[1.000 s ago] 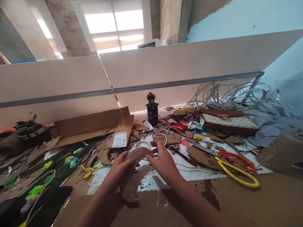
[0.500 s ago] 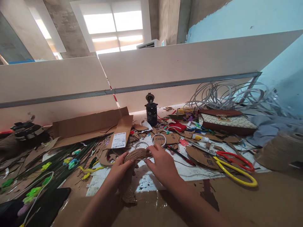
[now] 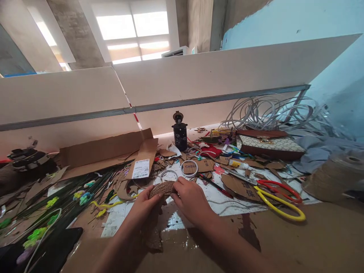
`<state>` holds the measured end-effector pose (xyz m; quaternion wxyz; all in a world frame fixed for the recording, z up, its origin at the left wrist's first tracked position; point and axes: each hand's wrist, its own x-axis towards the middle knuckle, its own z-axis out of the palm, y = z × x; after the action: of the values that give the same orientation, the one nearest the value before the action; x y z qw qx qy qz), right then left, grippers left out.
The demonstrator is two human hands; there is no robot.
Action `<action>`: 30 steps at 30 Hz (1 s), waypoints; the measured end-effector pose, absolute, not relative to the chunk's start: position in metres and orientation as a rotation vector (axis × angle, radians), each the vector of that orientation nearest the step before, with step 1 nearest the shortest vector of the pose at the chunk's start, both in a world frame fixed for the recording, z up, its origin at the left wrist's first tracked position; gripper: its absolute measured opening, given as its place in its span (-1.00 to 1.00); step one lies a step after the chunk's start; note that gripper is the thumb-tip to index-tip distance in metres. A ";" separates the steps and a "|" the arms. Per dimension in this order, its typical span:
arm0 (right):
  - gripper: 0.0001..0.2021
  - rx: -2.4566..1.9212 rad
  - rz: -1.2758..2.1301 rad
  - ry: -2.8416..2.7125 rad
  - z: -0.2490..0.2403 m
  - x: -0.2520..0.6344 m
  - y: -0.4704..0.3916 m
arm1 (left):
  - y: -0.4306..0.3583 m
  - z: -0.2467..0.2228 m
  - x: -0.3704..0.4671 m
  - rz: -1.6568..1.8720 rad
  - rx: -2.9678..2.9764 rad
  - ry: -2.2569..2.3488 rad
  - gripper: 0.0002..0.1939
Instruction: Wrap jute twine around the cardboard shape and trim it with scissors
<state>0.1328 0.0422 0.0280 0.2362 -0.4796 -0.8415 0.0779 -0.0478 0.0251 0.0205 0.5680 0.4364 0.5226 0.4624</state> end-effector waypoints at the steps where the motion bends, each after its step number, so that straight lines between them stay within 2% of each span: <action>1: -0.93 -1.309 0.205 -2.301 0.028 0.132 0.042 | 0.025 0.021 -0.048 1.081 1.022 1.232 -0.55; 14: -0.90 -1.326 0.204 -2.202 0.025 0.127 0.041 | 0.023 0.022 -0.045 1.070 1.021 1.214 -0.53; 30: -0.87 -1.295 0.460 -2.069 0.027 0.130 0.044 | 0.023 0.016 -0.042 1.125 0.925 1.193 -0.57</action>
<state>0.1303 0.0440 0.0268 0.3230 -0.4934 -0.7884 0.1752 -0.0424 0.0231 0.0156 0.5885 0.3973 0.5123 0.4832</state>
